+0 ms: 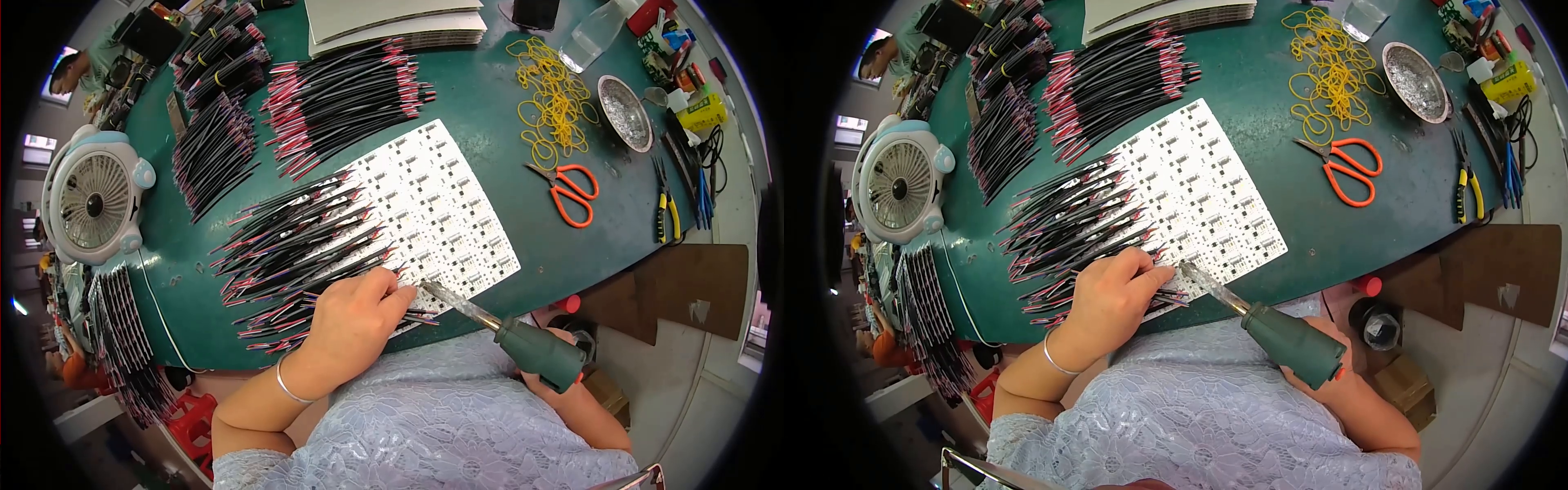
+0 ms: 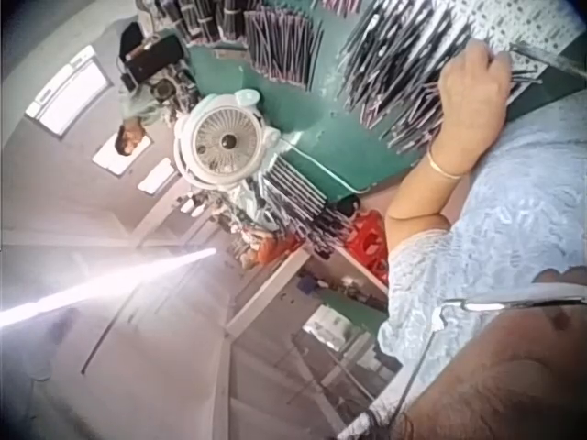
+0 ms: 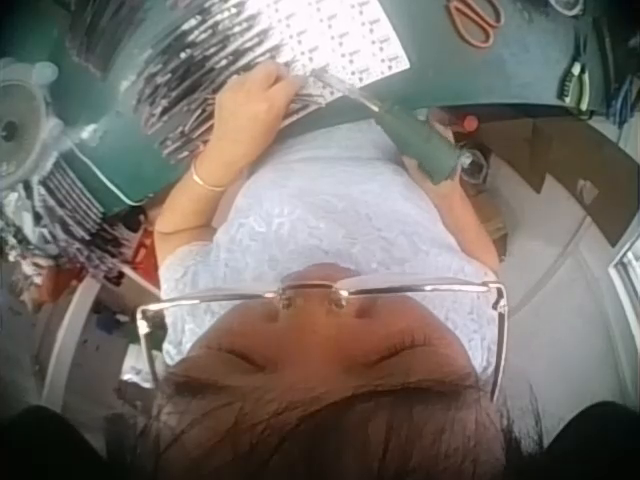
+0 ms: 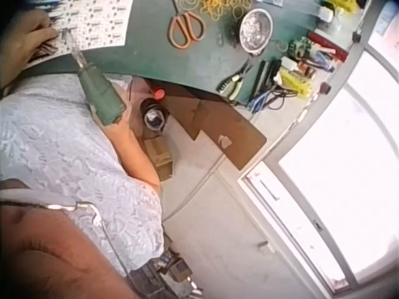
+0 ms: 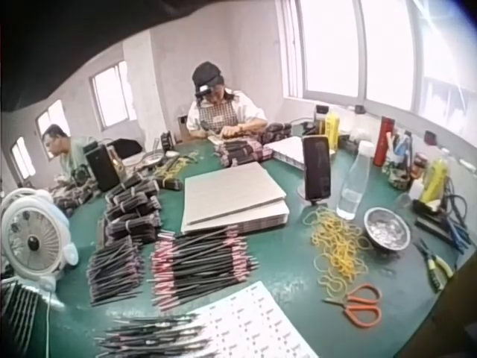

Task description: The person solders or heat-shrinks electrical wires onto specific points on an LED circuit board assembly using a soldering iron.

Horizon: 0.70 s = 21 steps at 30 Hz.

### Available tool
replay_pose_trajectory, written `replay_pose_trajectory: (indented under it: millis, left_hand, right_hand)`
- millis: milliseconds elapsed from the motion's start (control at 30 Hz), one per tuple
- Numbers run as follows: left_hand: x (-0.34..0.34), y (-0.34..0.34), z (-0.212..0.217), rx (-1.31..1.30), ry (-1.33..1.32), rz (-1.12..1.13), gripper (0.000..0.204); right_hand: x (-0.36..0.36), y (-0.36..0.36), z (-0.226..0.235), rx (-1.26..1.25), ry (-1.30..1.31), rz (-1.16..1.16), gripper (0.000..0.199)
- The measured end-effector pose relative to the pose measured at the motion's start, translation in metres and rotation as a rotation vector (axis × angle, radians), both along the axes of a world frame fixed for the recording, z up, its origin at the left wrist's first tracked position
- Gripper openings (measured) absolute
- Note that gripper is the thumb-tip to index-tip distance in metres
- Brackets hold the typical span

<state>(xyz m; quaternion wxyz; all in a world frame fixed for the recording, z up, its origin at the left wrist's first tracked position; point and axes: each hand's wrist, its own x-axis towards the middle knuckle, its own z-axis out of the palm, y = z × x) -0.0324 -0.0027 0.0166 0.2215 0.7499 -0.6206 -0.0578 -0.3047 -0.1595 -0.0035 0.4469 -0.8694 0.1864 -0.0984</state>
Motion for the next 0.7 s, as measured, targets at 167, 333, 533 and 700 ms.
replay_pose_trajectory:
  millis: [167, 333, 533, 700]
  left_hand:
    - [-0.003, -0.001, 0.005, 0.033, -0.040, 0.002, 0.026]
    - [-0.001, 0.000, 0.000, -0.002, 0.029, 0.026, 0.028]
    - [-0.002, -0.001, 0.001, -0.003, 0.011, 0.016, 0.028]
    - [-0.001, -0.001, 0.002, 0.014, -0.008, 0.009, 0.027]
  right_hand:
    - [0.011, -0.007, 0.003, -0.250, -0.118, 0.118, 0.019]
    - [0.014, -0.005, 0.010, 0.037, -0.084, 0.065, 0.019]
    - [0.013, -0.004, 0.008, -0.094, -0.055, 0.074, 0.021]
    - [0.015, -0.005, 0.007, -0.262, -0.100, 0.112, 0.022]
